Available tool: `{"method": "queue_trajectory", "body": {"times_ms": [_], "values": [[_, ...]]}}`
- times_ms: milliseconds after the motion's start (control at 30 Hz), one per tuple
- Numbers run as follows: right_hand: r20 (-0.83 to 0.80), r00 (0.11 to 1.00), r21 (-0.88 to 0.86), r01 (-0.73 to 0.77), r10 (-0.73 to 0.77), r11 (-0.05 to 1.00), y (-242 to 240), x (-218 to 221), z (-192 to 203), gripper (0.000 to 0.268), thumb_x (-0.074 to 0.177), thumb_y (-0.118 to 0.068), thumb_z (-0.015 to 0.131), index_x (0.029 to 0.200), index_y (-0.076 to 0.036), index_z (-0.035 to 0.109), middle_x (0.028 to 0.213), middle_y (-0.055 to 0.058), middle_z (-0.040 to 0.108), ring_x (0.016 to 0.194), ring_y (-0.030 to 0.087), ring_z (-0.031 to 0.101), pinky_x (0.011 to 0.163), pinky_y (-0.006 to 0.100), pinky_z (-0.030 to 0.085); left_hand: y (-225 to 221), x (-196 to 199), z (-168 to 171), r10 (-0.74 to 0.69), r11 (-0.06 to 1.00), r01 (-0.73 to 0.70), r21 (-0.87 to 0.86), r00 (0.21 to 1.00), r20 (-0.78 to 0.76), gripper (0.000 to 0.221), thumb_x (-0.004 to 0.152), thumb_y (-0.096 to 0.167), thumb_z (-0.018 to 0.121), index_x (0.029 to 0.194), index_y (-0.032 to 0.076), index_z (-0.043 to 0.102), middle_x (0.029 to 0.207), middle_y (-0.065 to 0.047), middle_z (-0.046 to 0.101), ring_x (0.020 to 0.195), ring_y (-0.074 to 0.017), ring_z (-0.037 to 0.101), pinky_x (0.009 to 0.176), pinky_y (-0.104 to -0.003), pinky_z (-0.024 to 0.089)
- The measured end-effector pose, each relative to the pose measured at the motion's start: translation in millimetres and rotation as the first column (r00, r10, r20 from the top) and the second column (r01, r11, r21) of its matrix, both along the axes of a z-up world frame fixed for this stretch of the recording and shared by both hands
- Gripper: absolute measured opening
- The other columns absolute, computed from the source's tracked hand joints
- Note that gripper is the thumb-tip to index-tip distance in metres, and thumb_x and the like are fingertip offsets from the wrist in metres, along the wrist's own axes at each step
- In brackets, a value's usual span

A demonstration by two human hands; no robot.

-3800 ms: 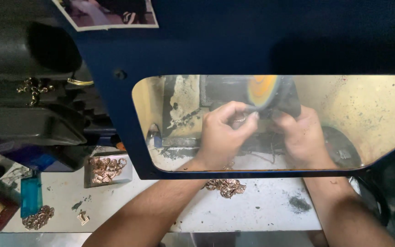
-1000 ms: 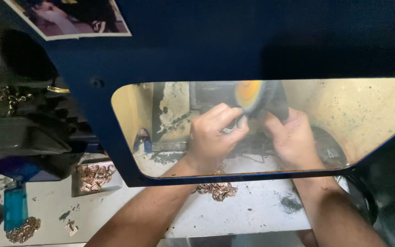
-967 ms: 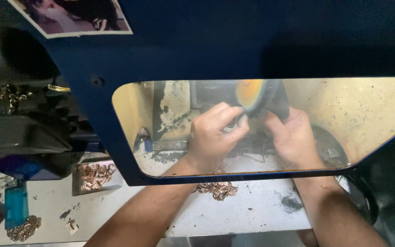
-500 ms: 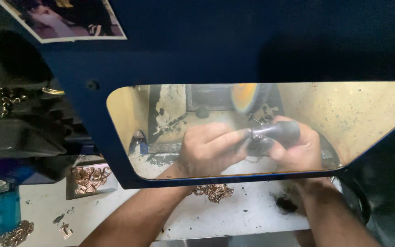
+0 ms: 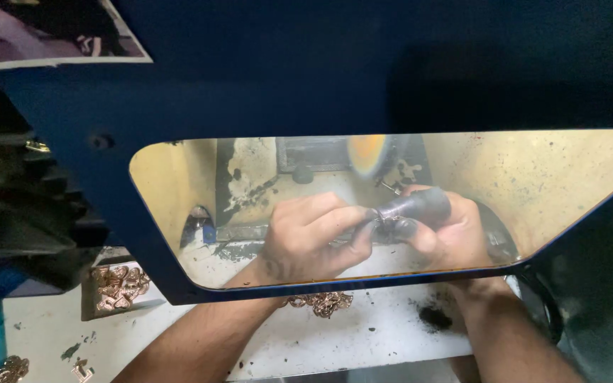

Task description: Polishing small jewelry pieces using a bench polisher

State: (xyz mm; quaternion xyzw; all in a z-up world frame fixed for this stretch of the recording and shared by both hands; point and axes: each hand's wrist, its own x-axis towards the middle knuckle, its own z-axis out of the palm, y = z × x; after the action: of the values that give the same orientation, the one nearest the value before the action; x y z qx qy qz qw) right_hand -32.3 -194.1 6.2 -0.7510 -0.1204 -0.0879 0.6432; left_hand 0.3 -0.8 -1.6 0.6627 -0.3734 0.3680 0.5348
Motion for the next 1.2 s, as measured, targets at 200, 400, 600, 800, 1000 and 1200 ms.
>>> {"method": "queue_trajectory", "body": {"times_ms": [200, 400, 600, 800, 1000, 1200], "values": [[0.069, 0.994, 0.046, -0.085, 0.082, 0.995, -8.7, 2.7, -11.1, 0.014, 0.083, -0.012, 0.075, 0.080, 0.002, 0.073, 0.064, 0.012, 0.064, 0.059, 0.013, 0.059, 0.055, 0.028, 0.053, 3.5, 1.9, 1.3, -0.012, 0.999, 0.012, 0.036, 1.000, -0.004, 0.011, 0.083, 0.004, 0.076, 0.092, 0.009, 0.072, 0.069, -0.001, 0.058, 0.052, -0.0177, 0.058, 0.054, -0.029, 0.057], [-0.013, 0.975, 0.027, -0.221, 0.221, 0.975, -18.8, 3.5, -13.4, 0.012, 0.086, -0.014, 0.076, 0.088, -0.002, 0.077, 0.075, 0.011, 0.071, 0.073, 0.014, 0.064, 0.066, 0.033, 0.057, 11.9, 9.0, 15.4, -0.288, 0.957, 0.281, -0.066, 0.916, -0.280, 0.005, 0.092, 0.005, 0.068, 0.094, 0.005, 0.073, 0.074, -0.007, 0.064, 0.059, -0.0223, 0.059, 0.056, -0.034, 0.054], [-0.112, 0.953, 0.047, -0.279, 0.282, 0.959, -24.5, 7.1, -22.2, 0.022, 0.090, -0.022, 0.070, 0.091, -0.001, 0.078, 0.073, 0.011, 0.071, 0.069, 0.016, 0.068, 0.060, 0.033, 0.059, 12.4, 9.4, 9.1, -0.362, 0.923, 0.381, -0.051, 0.817, -0.449, 0.014, 0.098, 0.009, 0.059, 0.099, 0.005, 0.073, 0.079, -0.010, 0.065, 0.065, -0.0213, 0.057, 0.061, -0.035, 0.048], [-0.242, 0.938, 0.074, -0.239, 0.250, 0.968, -20.4, 6.9, -20.6, 0.034, 0.087, -0.030, 0.067, 0.096, 0.000, 0.078, 0.079, 0.013, 0.072, 0.074, 0.018, 0.068, 0.064, 0.036, 0.060, 18.3, 14.3, 7.5, -0.371, 0.917, 0.395, -0.060, 0.788, -0.492, 0.012, 0.097, 0.007, 0.061, 0.098, 0.004, 0.073, 0.082, -0.011, 0.070, 0.071, -0.0249, 0.064, 0.065, -0.036, 0.050], [-0.336, 0.935, -0.031, -0.135, 0.117, 0.990, -20.0, 9.4, -30.7, 0.025, 0.083, -0.023, 0.076, 0.095, -0.001, 0.079, 0.077, 0.010, 0.072, 0.074, 0.016, 0.063, 0.063, 0.037, 0.060, 24.4, 14.7, 12.5, -0.370, 0.916, 0.395, -0.067, 0.768, -0.523, 0.008, 0.094, 0.007, 0.067, 0.097, 0.006, 0.075, 0.084, -0.010, 0.073, 0.071, -0.0214, 0.064, 0.067, -0.034, 0.052], [-0.328, 0.941, -0.044, -0.105, 0.085, 0.993, -10.7, 6.7, -20.1, 0.028, 0.082, -0.027, 0.080, 0.096, -0.002, 0.081, 0.076, 0.011, 0.075, 0.073, 0.015, 0.063, 0.064, 0.038, 0.060, 23.4, 14.4, 13.2, -0.398, 0.896, 0.431, -0.107, 0.672, -0.624, 0.011, 0.098, 0.011, 0.066, 0.102, 0.005, 0.074, 0.087, -0.013, 0.075, 0.082, -0.0235, 0.069, 0.076, -0.039, 0.054]]}}
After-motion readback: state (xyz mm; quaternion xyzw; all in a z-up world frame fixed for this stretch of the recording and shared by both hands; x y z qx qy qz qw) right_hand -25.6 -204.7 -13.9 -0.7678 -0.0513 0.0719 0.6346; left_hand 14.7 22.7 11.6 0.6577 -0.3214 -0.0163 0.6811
